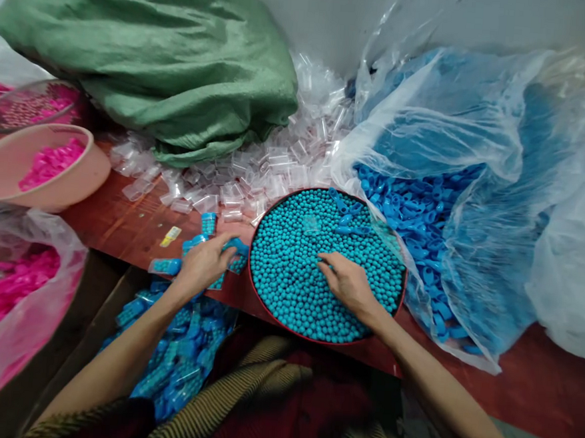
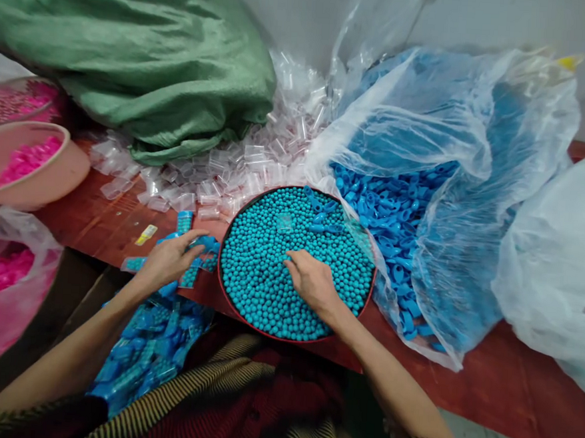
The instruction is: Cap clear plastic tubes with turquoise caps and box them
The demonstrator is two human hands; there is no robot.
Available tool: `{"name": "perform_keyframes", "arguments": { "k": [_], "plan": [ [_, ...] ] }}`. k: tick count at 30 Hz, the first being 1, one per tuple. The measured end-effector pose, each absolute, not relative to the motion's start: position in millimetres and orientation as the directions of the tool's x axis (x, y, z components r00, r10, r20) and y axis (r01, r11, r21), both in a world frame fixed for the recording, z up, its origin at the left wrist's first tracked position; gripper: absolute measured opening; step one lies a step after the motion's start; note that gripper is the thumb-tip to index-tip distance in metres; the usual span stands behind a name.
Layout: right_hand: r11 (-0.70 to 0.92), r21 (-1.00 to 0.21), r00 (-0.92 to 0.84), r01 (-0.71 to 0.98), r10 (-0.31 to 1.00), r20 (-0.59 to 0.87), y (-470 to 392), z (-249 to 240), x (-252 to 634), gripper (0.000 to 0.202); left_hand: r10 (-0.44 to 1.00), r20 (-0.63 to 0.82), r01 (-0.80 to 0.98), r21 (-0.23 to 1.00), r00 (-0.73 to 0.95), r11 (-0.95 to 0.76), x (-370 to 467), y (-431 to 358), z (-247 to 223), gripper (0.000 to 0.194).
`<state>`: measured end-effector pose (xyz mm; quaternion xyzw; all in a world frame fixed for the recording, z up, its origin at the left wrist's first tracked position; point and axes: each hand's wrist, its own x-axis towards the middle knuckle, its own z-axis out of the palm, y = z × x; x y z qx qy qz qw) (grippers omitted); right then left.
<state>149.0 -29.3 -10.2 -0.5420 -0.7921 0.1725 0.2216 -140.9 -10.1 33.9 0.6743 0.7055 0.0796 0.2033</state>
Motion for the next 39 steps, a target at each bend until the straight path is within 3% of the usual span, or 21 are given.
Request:
{"name": "perform_keyframes", "arguments": {
  "k": [2, 4, 9, 12, 15, 21, 24, 28, 33, 39],
  "plan": [
    [0.265, -0.479, -0.193, 0.837, 0.962, 0.195, -15, -10, 170, 0.028, 0.988, -0.136, 0.991, 0.102, -0.068, 0.082, -148, -10, 37, 0.039],
    [0.097, -0.398, -0.041, 0.912, 0.988, 0.147, 2, -8, 189, 0.031, 0.999, -0.047, 1.0, -0.022, -0.021, 0.02, -139, -5, 36, 0.039],
    [-0.224, -0.16, 0.224, 0.961, 0.975, -0.018, 41, 3, 200, 0.049, 0.864, 0.079, 0.866, 0.025, 0.496, -0.5, -80, 37, 17, 0.05],
    [-0.251, -0.088, 0.249, 0.964, 0.968, -0.041, 51, 3, 183, 0.054, 0.714, 0.035, 0.709, 0.089, 0.7, -0.699, -48, 65, -3, 0.055],
    [-0.182, -0.079, 0.18, 0.98, 0.983, -0.036, 53, -1, 168, 0.042, 0.619, -0.029, 0.616, 0.151, 0.785, -0.773, -30, 80, -20, 0.048],
    [-0.076, -0.239, 0.071, 0.968, 0.997, -0.031, 54, -12, 164, 0.049, 0.684, -0.03, 0.664, 0.274, 0.729, -0.696, -12, 66, -13, 0.037],
    [-0.018, -0.354, 0.025, 0.935, 1.0, 0.013, 54, -14, 175, 0.039, 0.752, -0.166, 0.765, 0.249, 0.638, -0.594, -11, 53, 4, 0.032],
    [0.1, -0.354, -0.065, 0.93, 0.992, 0.109, 51, -14, 188, 0.029, 0.704, -0.347, 0.784, 0.328, 0.619, -0.527, -15, 46, 16, 0.031],
    [0.094, -0.379, -0.112, 0.92, 0.993, -0.024, 55, -20, 169, 0.026, 0.707, -0.476, 0.851, 0.33, 0.524, -0.408, 7, 47, 8, 0.024],
    [0.029, -0.479, -0.006, 0.877, 0.999, 0.05, 56, -13, 178, 0.023, 0.727, -0.482, 0.848, 0.457, 0.489, -0.267, 55, 61, -10, 0.02]
  ]
}}
